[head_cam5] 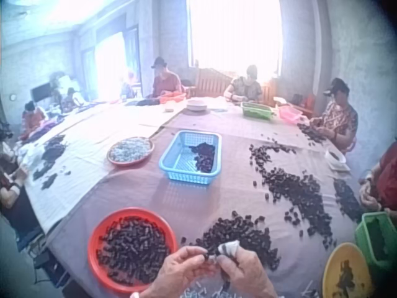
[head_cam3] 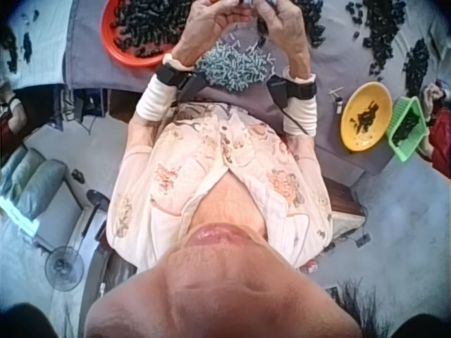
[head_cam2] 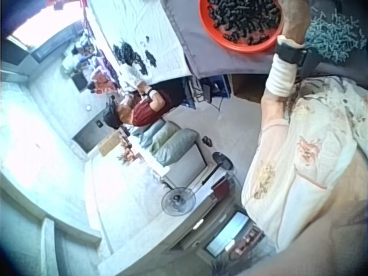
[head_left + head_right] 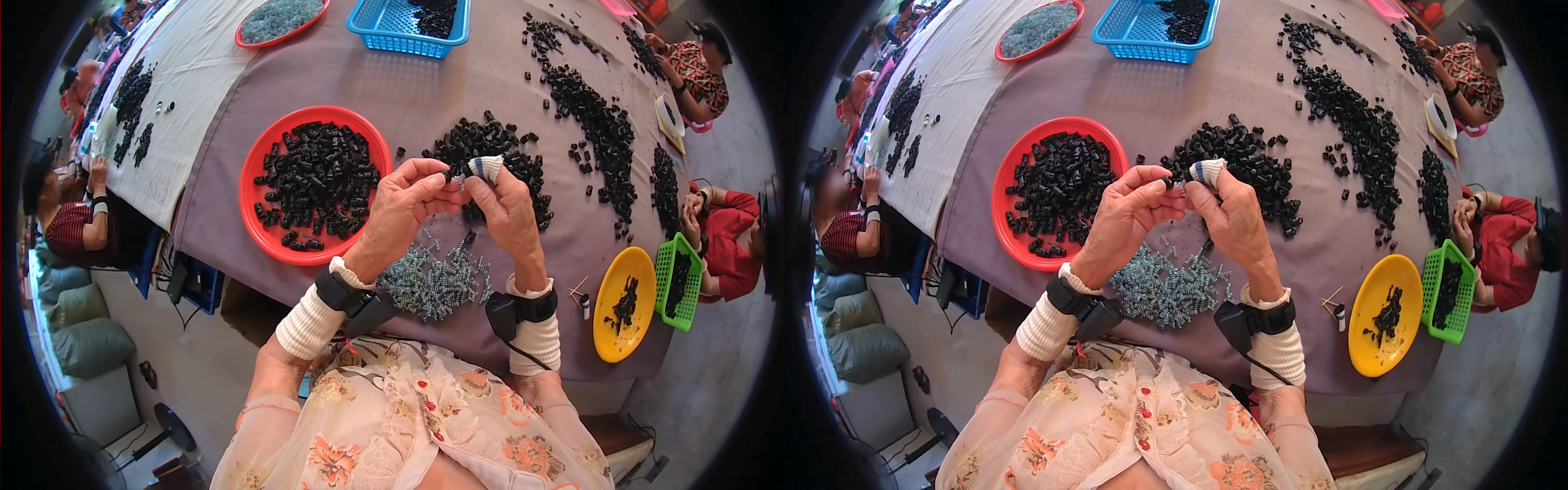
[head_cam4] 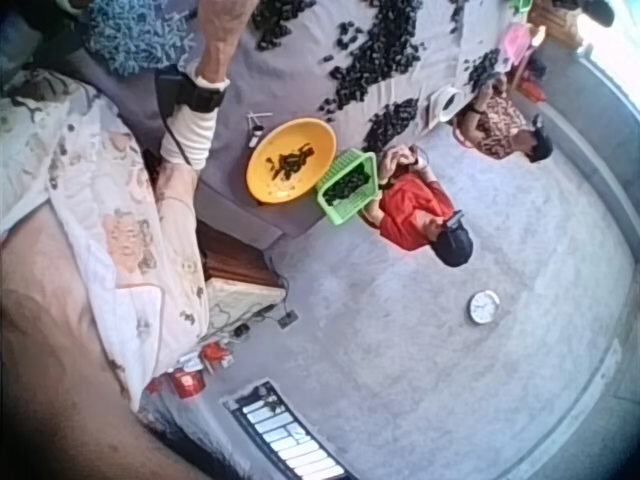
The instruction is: Manually assembling small black plastic or rubber components at a production table.
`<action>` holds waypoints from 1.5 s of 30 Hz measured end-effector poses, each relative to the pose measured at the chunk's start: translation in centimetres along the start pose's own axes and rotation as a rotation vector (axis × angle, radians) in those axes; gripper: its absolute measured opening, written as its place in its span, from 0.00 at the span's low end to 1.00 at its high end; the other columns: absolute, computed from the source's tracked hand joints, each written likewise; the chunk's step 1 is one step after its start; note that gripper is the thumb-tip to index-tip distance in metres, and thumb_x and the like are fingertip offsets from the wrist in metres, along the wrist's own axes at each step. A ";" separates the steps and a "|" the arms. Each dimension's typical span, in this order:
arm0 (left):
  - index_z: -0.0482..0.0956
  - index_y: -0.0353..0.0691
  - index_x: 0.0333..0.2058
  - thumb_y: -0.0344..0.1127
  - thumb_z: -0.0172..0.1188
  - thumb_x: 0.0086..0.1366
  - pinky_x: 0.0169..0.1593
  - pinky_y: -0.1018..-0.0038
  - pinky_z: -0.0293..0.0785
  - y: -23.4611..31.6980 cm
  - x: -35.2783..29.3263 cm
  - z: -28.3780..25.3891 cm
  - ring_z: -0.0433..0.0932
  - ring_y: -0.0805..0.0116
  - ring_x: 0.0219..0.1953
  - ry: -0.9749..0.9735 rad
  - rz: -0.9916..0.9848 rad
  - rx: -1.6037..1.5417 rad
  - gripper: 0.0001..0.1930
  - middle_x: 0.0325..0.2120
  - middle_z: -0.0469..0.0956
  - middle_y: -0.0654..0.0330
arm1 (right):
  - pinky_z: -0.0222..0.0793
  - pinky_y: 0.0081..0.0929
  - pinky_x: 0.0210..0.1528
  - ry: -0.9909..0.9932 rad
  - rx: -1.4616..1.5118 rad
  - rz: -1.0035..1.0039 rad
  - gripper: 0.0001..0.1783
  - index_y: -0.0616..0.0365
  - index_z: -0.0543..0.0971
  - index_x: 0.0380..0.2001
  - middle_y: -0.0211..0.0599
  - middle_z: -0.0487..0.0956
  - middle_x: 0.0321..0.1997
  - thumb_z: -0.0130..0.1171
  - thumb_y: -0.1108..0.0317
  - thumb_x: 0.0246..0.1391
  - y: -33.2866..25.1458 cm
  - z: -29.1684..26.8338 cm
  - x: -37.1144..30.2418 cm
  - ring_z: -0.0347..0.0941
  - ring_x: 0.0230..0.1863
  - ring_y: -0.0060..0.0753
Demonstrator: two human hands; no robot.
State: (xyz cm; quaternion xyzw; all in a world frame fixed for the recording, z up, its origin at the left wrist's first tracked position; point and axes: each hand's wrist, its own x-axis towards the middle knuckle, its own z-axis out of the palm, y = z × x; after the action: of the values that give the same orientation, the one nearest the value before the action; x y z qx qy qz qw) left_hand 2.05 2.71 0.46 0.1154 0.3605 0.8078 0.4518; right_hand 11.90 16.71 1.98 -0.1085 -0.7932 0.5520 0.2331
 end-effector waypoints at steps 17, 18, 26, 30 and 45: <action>0.72 0.32 0.45 0.27 0.52 0.66 0.46 0.71 0.78 -0.2 0.1 0.0 0.80 0.65 0.40 -0.006 0.057 0.125 0.10 0.37 0.78 0.54 | 0.65 0.29 0.25 -0.001 -0.147 -0.089 0.08 0.64 0.73 0.34 0.44 0.75 0.23 0.56 0.70 0.56 -0.2 -0.4 0.6 0.73 0.22 0.39; 0.72 0.32 0.45 0.28 0.53 0.66 0.44 0.73 0.78 -0.3 0.1 -0.1 0.80 0.68 0.38 -0.004 0.070 0.139 0.10 0.37 0.79 0.55 | 0.65 0.31 0.26 -0.018 -0.189 -0.097 0.08 0.64 0.73 0.33 0.46 0.75 0.23 0.56 0.69 0.56 0.0 -0.3 0.7 0.73 0.23 0.42; 0.74 0.33 0.43 0.29 0.56 0.64 0.40 0.76 0.77 0.3 0.0 0.7 0.79 0.73 0.33 0.007 0.035 0.251 0.10 0.34 0.78 0.59 | 0.65 0.36 0.28 -0.064 -0.188 -0.061 0.09 0.64 0.73 0.32 0.47 0.74 0.24 0.56 0.68 0.56 0.0 -0.4 0.8 0.72 0.25 0.48; 0.75 0.34 0.40 0.30 0.58 0.63 0.36 0.77 0.77 0.6 0.2 0.8 0.78 0.74 0.31 0.033 -0.012 0.293 0.08 0.31 0.79 0.60 | 0.65 0.35 0.27 -0.056 -0.235 -0.116 0.09 0.64 0.73 0.32 0.47 0.74 0.23 0.56 0.68 0.56 0.8 -0.3 0.7 0.72 0.25 0.45; 0.75 0.35 0.39 0.28 0.56 0.63 0.37 0.74 0.78 0.7 0.4 0.0 0.79 0.71 0.31 0.090 0.023 0.103 0.06 0.30 0.79 0.58 | 0.67 0.22 0.28 0.001 -0.082 -0.016 0.06 0.66 0.76 0.34 0.39 0.77 0.25 0.58 0.74 0.53 0.7 -0.2 0.4 0.71 0.24 0.24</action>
State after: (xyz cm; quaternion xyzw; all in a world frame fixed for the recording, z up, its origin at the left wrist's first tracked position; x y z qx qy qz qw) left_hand 1.39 2.78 0.91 0.1062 0.4204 0.7976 0.4193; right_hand 11.57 17.35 1.47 -0.1116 -0.8158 0.5172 0.2333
